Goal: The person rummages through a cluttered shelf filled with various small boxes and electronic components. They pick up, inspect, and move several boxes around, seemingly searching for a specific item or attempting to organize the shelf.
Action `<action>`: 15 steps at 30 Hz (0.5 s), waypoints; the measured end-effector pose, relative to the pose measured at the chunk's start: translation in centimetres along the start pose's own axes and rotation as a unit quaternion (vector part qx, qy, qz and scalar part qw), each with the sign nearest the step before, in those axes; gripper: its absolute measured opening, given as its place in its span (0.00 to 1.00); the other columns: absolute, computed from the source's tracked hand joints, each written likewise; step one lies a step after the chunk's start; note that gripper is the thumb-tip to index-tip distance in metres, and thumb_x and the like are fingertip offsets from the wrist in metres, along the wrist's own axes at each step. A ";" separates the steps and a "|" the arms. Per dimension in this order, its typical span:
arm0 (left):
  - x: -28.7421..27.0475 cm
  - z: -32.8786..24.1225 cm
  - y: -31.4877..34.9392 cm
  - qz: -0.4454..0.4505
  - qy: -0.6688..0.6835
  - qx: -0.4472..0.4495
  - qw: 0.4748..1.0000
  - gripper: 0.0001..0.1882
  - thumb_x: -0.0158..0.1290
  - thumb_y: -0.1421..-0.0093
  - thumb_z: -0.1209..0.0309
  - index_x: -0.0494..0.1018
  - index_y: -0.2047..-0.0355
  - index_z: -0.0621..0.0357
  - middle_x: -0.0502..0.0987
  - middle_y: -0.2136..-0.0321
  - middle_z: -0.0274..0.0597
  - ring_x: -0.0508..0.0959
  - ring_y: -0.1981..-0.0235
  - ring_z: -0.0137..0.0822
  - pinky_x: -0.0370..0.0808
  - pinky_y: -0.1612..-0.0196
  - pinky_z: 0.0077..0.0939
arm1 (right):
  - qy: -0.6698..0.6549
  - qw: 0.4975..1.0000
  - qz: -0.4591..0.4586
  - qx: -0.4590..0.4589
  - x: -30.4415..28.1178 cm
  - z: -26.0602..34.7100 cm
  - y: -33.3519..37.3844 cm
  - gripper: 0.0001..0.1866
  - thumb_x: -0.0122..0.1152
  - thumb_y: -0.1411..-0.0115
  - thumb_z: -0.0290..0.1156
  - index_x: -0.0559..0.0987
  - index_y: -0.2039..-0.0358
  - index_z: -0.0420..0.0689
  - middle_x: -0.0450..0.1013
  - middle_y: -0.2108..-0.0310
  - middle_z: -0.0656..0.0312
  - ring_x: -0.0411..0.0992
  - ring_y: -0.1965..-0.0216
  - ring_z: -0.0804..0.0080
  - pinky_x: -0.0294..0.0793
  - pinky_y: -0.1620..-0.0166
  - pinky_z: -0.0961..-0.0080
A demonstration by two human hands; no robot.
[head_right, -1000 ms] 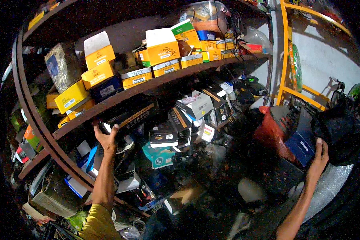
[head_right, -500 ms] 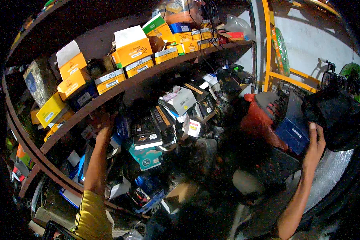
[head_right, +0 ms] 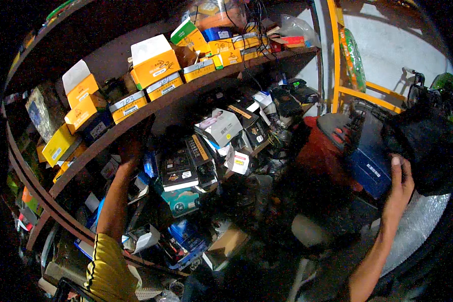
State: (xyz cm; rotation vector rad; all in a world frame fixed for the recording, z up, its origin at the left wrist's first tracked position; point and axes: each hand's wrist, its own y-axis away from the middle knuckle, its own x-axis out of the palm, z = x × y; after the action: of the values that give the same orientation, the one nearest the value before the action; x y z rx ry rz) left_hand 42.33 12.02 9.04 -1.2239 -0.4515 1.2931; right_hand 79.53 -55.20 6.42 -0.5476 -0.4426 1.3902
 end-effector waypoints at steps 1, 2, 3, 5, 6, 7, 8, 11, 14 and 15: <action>-1.0 -0.3 0.1 -0.007 -0.013 0.025 1.000 0.28 0.55 0.34 0.63 0.71 0.33 0.41 0.79 0.47 0.49 0.78 0.46 0.57 0.72 0.44 0.60 | -0.010 1.000 0.004 0.001 0.1 -0.6 -0.1 0.20 0.56 0.27 0.43 0.82 0.53 0.37 0.78 0.55 0.60 0.72 0.51 0.71 0.65 0.40 0.76; -2.0 -0.6 0.1 -0.014 -0.026 0.049 0.998 0.29 0.56 0.35 0.65 0.71 0.32 0.40 0.79 0.46 0.48 0.77 0.45 0.57 0.72 0.43 0.59 | -0.021 1.000 0.008 0.003 0.2 -1.0 -0.2 0.20 0.56 0.26 0.42 0.82 0.53 0.37 0.78 0.55 0.60 0.72 0.51 0.71 0.65 0.40 0.76; -3.2 -0.4 0.2 0.011 -0.021 0.062 0.998 0.31 0.56 0.36 0.67 0.70 0.31 0.40 0.78 0.44 0.48 0.76 0.44 0.57 0.72 0.41 0.59 | -0.024 1.000 0.007 0.005 0.5 -1.0 -0.1 0.19 0.56 0.26 0.42 0.82 0.53 0.36 0.78 0.54 0.61 0.71 0.51 0.71 0.65 0.40 0.76; -3.6 -1.1 -0.1 0.042 -0.001 0.081 0.996 0.34 0.56 0.37 0.69 0.68 0.30 0.39 0.75 0.40 0.48 0.74 0.40 0.56 0.71 0.38 0.57 | -0.026 1.000 -0.003 0.006 0.5 -0.4 -0.1 0.19 0.56 0.26 0.41 0.82 0.53 0.36 0.78 0.54 0.61 0.71 0.51 0.72 0.64 0.40 0.76; -3.5 -1.5 -0.4 0.051 0.010 0.087 0.995 0.35 0.57 0.38 0.70 0.67 0.29 0.38 0.74 0.38 0.47 0.73 0.38 0.56 0.70 0.37 0.56 | -0.004 1.000 0.005 0.008 0.3 0.0 0.0 0.18 0.56 0.26 0.41 0.82 0.54 0.36 0.77 0.54 0.62 0.71 0.50 0.72 0.65 0.40 0.76; -3.1 -1.5 -0.5 0.045 0.007 0.092 0.995 0.36 0.58 0.38 0.69 0.67 0.29 0.38 0.73 0.37 0.47 0.72 0.37 0.55 0.70 0.36 0.55 | -0.012 1.000 0.006 0.012 0.2 0.1 0.0 0.18 0.56 0.26 0.41 0.82 0.54 0.36 0.77 0.54 0.62 0.71 0.50 0.72 0.64 0.39 0.76; -2.7 -1.6 -0.7 0.038 0.004 0.097 0.995 0.37 0.59 0.39 0.68 0.66 0.28 0.39 0.72 0.36 0.47 0.71 0.36 0.55 0.69 0.36 0.55 | -0.018 1.000 0.008 0.015 0.2 0.1 0.1 0.18 0.55 0.26 0.41 0.82 0.54 0.36 0.77 0.54 0.61 0.71 0.50 0.72 0.64 0.39 0.76; -2.2 -3.1 -1.1 0.007 0.008 0.101 0.995 0.38 0.63 0.42 0.62 0.68 0.30 0.44 0.72 0.36 0.51 0.70 0.35 0.56 0.69 0.35 0.52 | -0.017 1.000 0.011 0.006 0.3 0.1 0.0 0.18 0.55 0.26 0.40 0.82 0.54 0.36 0.77 0.54 0.61 0.71 0.50 0.72 0.64 0.39 0.76; -3.3 -5.0 -1.1 0.123 0.123 0.051 0.983 0.37 0.66 0.43 0.54 0.71 0.35 0.53 0.73 0.39 0.54 0.72 0.37 0.57 0.70 0.36 0.49 | -0.016 1.000 0.012 -0.001 0.5 0.4 0.1 0.18 0.55 0.26 0.40 0.82 0.54 0.36 0.77 0.54 0.61 0.71 0.50 0.72 0.64 0.39 0.76; -3.3 -5.9 -1.5 0.210 0.175 0.014 0.962 0.38 0.66 0.43 0.51 0.71 0.36 0.55 0.72 0.39 0.55 0.72 0.38 0.58 0.70 0.36 0.49 | -0.018 1.000 0.013 -0.001 0.6 0.4 0.2 0.18 0.55 0.26 0.40 0.82 0.54 0.36 0.77 0.55 0.61 0.71 0.50 0.72 0.64 0.39 0.76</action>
State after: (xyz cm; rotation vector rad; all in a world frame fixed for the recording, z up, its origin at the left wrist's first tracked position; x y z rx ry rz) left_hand 46.93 6.90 9.40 -1.5420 0.0893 1.3873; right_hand 79.22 -54.58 6.68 -0.5323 -0.4666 1.4253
